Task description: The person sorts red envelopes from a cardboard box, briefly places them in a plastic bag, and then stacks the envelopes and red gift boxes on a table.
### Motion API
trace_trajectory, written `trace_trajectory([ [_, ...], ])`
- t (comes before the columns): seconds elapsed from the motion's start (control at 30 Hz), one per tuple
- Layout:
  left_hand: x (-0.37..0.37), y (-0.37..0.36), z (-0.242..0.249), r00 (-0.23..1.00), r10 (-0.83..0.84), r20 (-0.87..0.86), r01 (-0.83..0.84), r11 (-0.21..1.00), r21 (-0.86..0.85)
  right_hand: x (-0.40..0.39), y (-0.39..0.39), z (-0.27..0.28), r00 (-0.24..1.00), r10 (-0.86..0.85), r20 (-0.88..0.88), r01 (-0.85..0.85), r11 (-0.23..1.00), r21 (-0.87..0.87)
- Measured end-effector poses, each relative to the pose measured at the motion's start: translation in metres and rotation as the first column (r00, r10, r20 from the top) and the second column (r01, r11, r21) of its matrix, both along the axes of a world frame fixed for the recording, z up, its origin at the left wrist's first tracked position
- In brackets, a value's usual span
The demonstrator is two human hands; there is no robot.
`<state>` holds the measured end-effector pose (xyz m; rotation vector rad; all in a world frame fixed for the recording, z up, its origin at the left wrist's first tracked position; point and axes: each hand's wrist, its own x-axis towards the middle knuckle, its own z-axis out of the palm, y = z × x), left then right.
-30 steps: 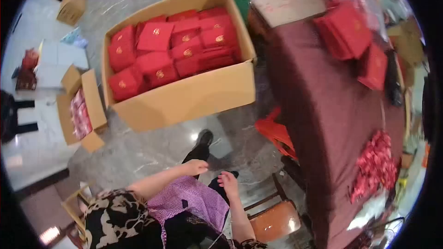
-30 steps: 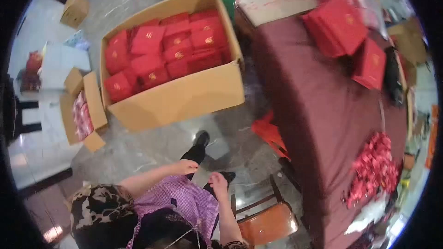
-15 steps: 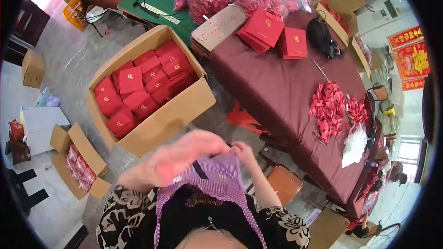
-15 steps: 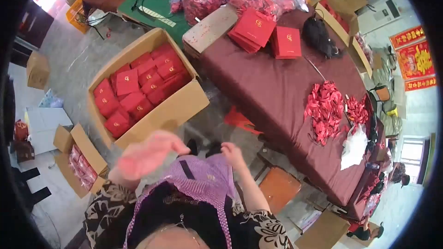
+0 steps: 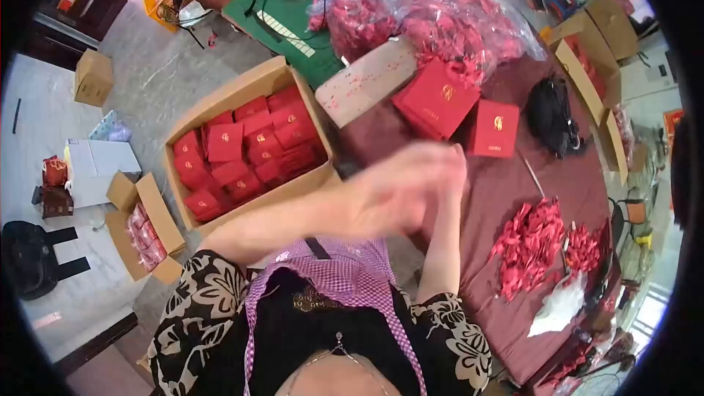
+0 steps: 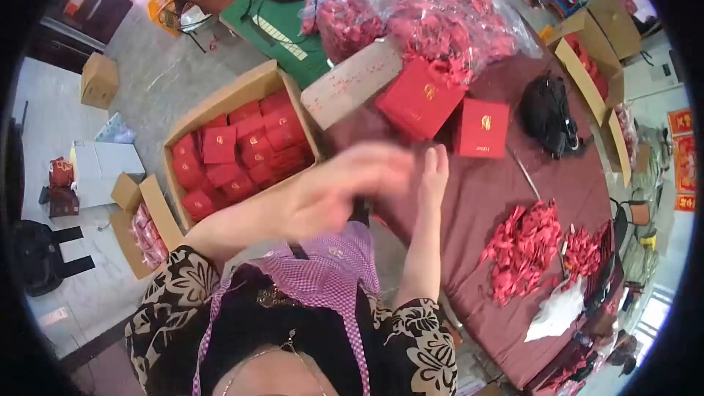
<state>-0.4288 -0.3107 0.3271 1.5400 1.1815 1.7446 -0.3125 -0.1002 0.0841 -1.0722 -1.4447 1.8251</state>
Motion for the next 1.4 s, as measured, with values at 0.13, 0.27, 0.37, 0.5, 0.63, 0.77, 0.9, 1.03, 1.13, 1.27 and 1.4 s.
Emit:
trace_trajectory([
  [0.13, -0.087, 0.106, -0.142, 0.89, 0.411, -0.197, -0.455, 0.772, -0.444, -0.048, 0.025, 0.01, 0.994, 0.014, -0.11, -0.023, 0.997, -0.079],
  [0.27, -0.132, 0.163, -0.209, 0.887, 0.419, -0.194, -0.431, 0.596, -0.678, -0.07, 0.047, -0.006, 0.986, 0.012, -0.169, -0.035, 0.99, -0.139],
  [0.37, -0.142, 0.184, -0.223, 0.902, 0.386, -0.196, -0.404, 0.587, -0.702, -0.084, 0.046, -0.014, 0.985, -0.041, -0.168, 0.0, 0.972, -0.235],
  [0.5, -0.155, 0.195, -0.234, 0.909, 0.371, -0.192, -0.386, 0.573, -0.723, -0.101, 0.04, 0.001, 0.992, -0.084, -0.09, 0.051, 0.943, -0.328],
  [0.63, -0.171, 0.202, -0.259, 0.869, 0.351, -0.348, -0.48, 0.43, -0.765, -0.111, 0.04, 0.003, 0.994, -0.017, -0.106, -0.018, 0.947, -0.321],
  [0.77, -0.169, 0.206, -0.261, 0.847, 0.363, -0.389, -0.517, 0.384, -0.765, -0.109, 0.039, -0.012, 0.991, 0.044, -0.129, -0.067, 0.981, -0.18],
  [0.9, -0.165, 0.202, -0.253, 0.786, 0.463, -0.409, -0.583, 0.336, -0.74, -0.094, 0.038, -0.015, 0.998, 0.055, 0.012, -0.053, 0.991, -0.125],
  [1.03, -0.162, 0.186, -0.233, 0.802, 0.528, -0.278, -0.542, 0.449, -0.71, -0.072, 0.02, 0.008, 0.983, 0.102, 0.154, -0.111, 0.993, 0.05],
  [1.13, -0.153, 0.155, -0.207, 0.755, 0.625, -0.199, -0.577, 0.488, -0.655, -0.046, -0.004, 0.011, 0.994, 0.015, 0.11, -0.006, 0.997, -0.08],
  [1.27, -0.134, 0.074, -0.205, 0.64, 0.763, -0.092, -0.711, 0.543, -0.448, -0.016, -0.055, 0.013, 0.959, 0.196, 0.207, -0.194, 0.981, -0.026],
  [1.4, -0.089, -0.055, -0.258, 0.512, 0.848, -0.136, -0.759, 0.372, -0.534, -0.021, -0.13, 0.005, 0.853, 0.472, 0.224, -0.42, 0.875, -0.243],
])
